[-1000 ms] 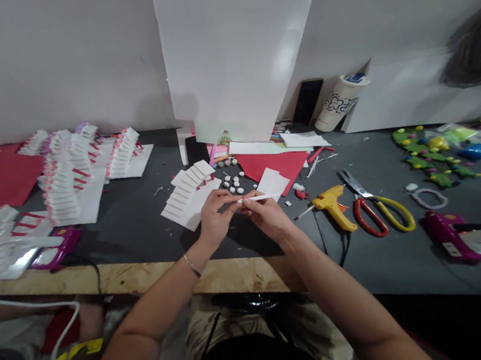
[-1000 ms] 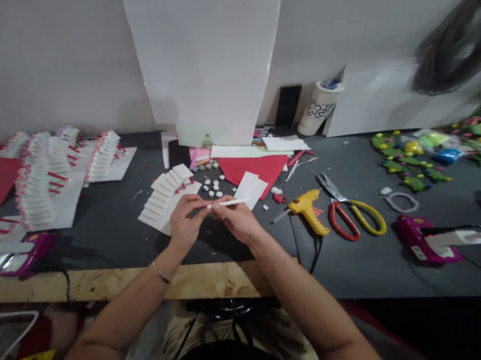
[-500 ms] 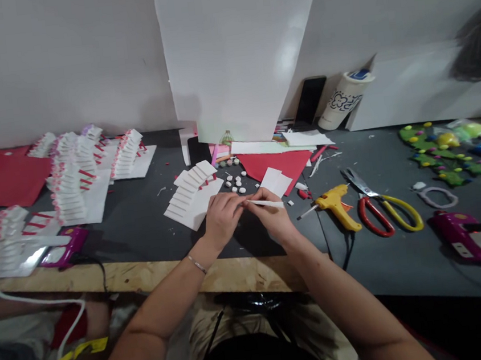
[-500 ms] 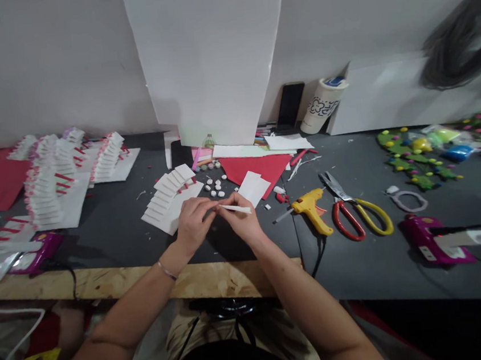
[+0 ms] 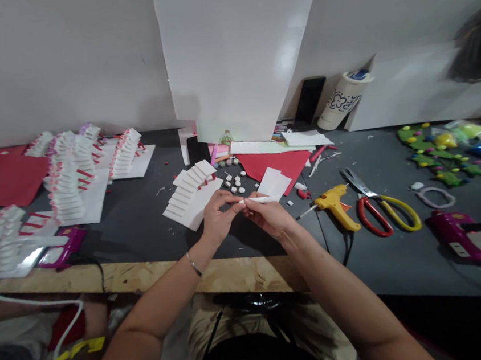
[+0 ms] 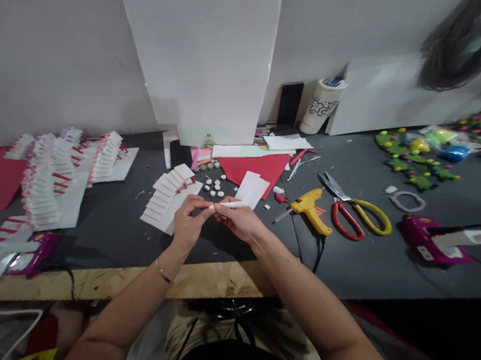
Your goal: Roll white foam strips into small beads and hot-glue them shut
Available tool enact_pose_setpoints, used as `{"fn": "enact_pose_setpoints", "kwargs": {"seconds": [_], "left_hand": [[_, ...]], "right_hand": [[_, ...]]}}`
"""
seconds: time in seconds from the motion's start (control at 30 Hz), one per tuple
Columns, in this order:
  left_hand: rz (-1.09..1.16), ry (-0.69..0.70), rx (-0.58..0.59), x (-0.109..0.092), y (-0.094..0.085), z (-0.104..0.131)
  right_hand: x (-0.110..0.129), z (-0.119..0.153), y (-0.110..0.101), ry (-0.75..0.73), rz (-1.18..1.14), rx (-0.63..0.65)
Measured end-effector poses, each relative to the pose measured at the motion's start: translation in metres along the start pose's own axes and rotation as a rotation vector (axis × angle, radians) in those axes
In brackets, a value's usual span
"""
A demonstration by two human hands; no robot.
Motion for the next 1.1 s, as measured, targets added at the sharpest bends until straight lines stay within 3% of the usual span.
{"fn": "enact_pose_setpoints", "kwargs": {"seconds": [0.1,0.23,0.43,0.63,0.9,1.0,1.1], "left_hand": [[-0.032,-0.003,0.031,0.002,0.002,-0.001],[-0.346,0.135,0.135,-0.007,0.003,-0.001],[-0.606,0.311,0.219,-0.014,0.008,0.000],[-0.561,0.300,0.206,-0.016,0.008,0.000],[-0.236,0.071,0.048,-0.015,0.004,0.003],[-0.172,0.036,0.047,-0.012,0.004,0.002],[-0.231,0.078,0.115,-0.011,0.006,0.000]], "right_hand": [[0.007,0.000,-0.004,-0.123,0.149,-0.071],[0.022,0.005,-0.010,-0.265,0.478,-0.195],[0.026,0.007,-0.009,-0.261,0.589,-0.185],[0.022,0.002,-0.014,-0.153,0.460,-0.129],[0.009,0.002,0.001,0.019,0.051,0.006],[0.010,0.002,0.000,-0.010,0.055,-0.020],[0.018,0.002,-0.007,-0.132,0.255,-0.109]]}}
Point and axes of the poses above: each hand's wrist, its own z-axis away from the middle knuckle, its own y-axis out of the palm, x = y × z, the point moved 6 cm from there along -z, towards the middle knuckle, and after that the axes turned 6 degrees about x, right-handed, at the moved point
